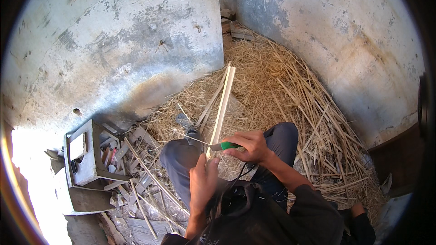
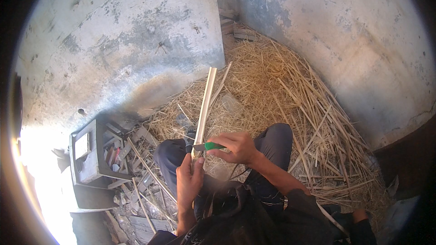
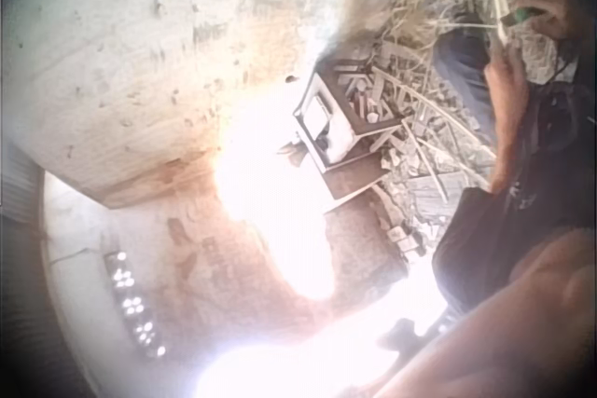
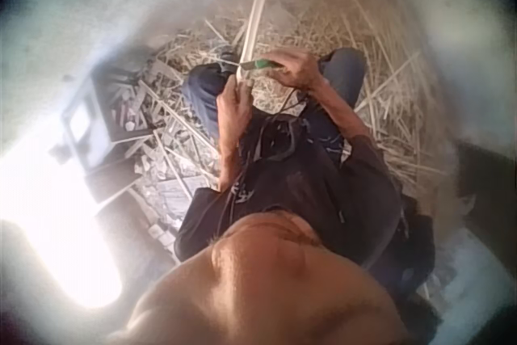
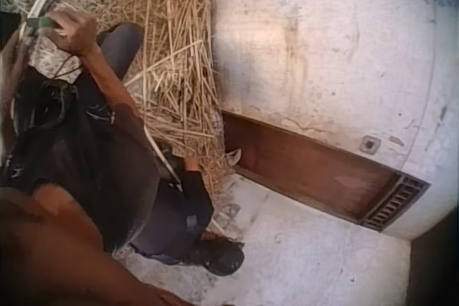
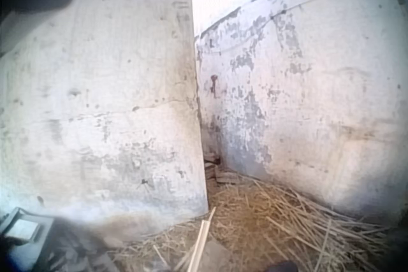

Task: The person sits on a straw-covered floor and uses a green utility knife to shave thin strips off a long bamboo stick. They hold the stick with their left hand and scrape the blade along its length with their right hand, creating a pile of shavings.

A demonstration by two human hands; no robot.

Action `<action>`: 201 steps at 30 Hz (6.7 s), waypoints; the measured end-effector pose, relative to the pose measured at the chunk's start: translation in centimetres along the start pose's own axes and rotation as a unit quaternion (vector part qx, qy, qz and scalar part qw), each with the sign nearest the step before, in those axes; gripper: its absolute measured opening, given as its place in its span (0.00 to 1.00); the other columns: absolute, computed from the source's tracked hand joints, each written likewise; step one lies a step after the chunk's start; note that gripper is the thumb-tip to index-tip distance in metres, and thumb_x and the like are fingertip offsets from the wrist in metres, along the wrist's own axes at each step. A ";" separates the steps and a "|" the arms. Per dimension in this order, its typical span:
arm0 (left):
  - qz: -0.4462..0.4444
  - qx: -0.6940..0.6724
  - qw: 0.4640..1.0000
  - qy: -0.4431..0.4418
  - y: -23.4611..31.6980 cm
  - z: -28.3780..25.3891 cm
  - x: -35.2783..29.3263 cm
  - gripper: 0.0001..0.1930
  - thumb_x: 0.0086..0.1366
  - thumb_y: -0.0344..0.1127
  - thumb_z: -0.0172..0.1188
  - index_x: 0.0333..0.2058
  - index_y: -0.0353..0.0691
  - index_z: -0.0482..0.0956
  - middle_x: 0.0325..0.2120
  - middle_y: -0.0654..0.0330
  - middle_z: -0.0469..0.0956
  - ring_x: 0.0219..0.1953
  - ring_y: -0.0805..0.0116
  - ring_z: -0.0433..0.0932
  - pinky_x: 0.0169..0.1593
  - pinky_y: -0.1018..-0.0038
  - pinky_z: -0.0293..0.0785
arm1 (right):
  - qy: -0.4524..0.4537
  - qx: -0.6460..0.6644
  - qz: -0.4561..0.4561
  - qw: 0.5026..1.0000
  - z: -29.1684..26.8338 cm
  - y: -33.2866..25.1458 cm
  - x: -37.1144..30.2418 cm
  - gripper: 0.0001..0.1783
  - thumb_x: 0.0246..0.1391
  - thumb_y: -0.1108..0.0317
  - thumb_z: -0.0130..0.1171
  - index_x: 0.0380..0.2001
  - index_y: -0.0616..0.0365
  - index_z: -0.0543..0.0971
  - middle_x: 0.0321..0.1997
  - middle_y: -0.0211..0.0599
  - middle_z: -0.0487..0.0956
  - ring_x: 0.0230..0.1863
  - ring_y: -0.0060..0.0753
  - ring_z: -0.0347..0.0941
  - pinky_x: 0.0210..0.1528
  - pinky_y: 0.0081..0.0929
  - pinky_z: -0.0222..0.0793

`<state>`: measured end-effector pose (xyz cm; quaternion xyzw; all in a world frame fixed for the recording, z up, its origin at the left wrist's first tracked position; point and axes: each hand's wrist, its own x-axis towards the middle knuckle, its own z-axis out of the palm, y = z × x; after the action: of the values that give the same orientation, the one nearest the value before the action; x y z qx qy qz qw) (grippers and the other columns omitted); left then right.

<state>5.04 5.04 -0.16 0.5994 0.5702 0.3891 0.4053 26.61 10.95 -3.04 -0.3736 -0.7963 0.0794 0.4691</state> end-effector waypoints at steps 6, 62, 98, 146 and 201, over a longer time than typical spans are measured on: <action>0.009 0.002 1.000 0.005 0.5 0.2 -0.4 0.14 0.77 0.34 0.63 0.35 0.31 0.70 0.18 0.43 0.72 0.19 0.57 0.64 0.27 0.61 0.68 | 0.009 -0.019 -0.017 1.000 -0.3 0.3 0.0 0.19 0.56 0.52 0.78 0.43 0.54 0.90 0.27 0.30 0.84 0.23 0.33 0.81 0.25 0.31 0.75; -0.041 -0.006 0.995 -0.095 1.0 -1.5 -2.6 0.12 0.78 0.35 0.61 0.39 0.30 0.75 0.23 0.41 0.80 0.25 0.49 0.84 0.31 0.61 0.74 | 0.120 -0.089 -0.083 0.985 -4.0 2.5 2.4 0.21 0.58 0.48 0.78 0.36 0.57 0.89 0.20 0.27 0.80 0.17 0.26 0.75 0.19 0.27 0.67; -0.037 0.038 0.995 -0.084 -1.2 -1.8 -2.9 0.11 0.75 0.33 0.61 0.47 0.30 0.79 0.28 0.36 0.83 0.36 0.34 0.86 0.36 0.58 0.78 | 0.086 -0.001 0.061 0.994 -3.3 2.7 1.5 0.18 0.60 0.55 0.77 0.39 0.60 0.88 0.33 0.40 0.88 0.31 0.35 0.88 0.32 0.31 0.82; -0.067 0.044 0.991 -0.106 1.1 -2.6 -5.0 0.11 0.79 0.37 0.60 0.42 0.32 0.76 0.24 0.36 0.79 0.33 0.31 0.83 0.33 0.59 0.76 | 0.201 -0.084 0.065 0.974 -4.1 5.0 1.8 0.27 0.64 0.41 0.72 0.33 0.60 0.88 0.26 0.35 0.86 0.24 0.31 0.84 0.23 0.28 0.75; -0.010 -0.195 0.959 -0.204 -2.2 -0.8 2.4 0.14 0.83 0.40 0.56 0.53 0.32 0.79 0.35 0.62 0.84 0.37 0.74 0.84 0.41 0.74 0.81 | 0.023 0.307 0.320 0.896 -1.3 0.5 1.9 0.15 0.65 0.65 0.74 0.49 0.64 0.89 0.25 0.18 0.79 0.23 0.05 0.56 0.26 0.17 0.51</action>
<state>3.58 7.47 -1.92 0.5699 0.3944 0.3579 0.6257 27.43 12.25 -1.26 -0.4474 -0.5583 0.4572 0.5282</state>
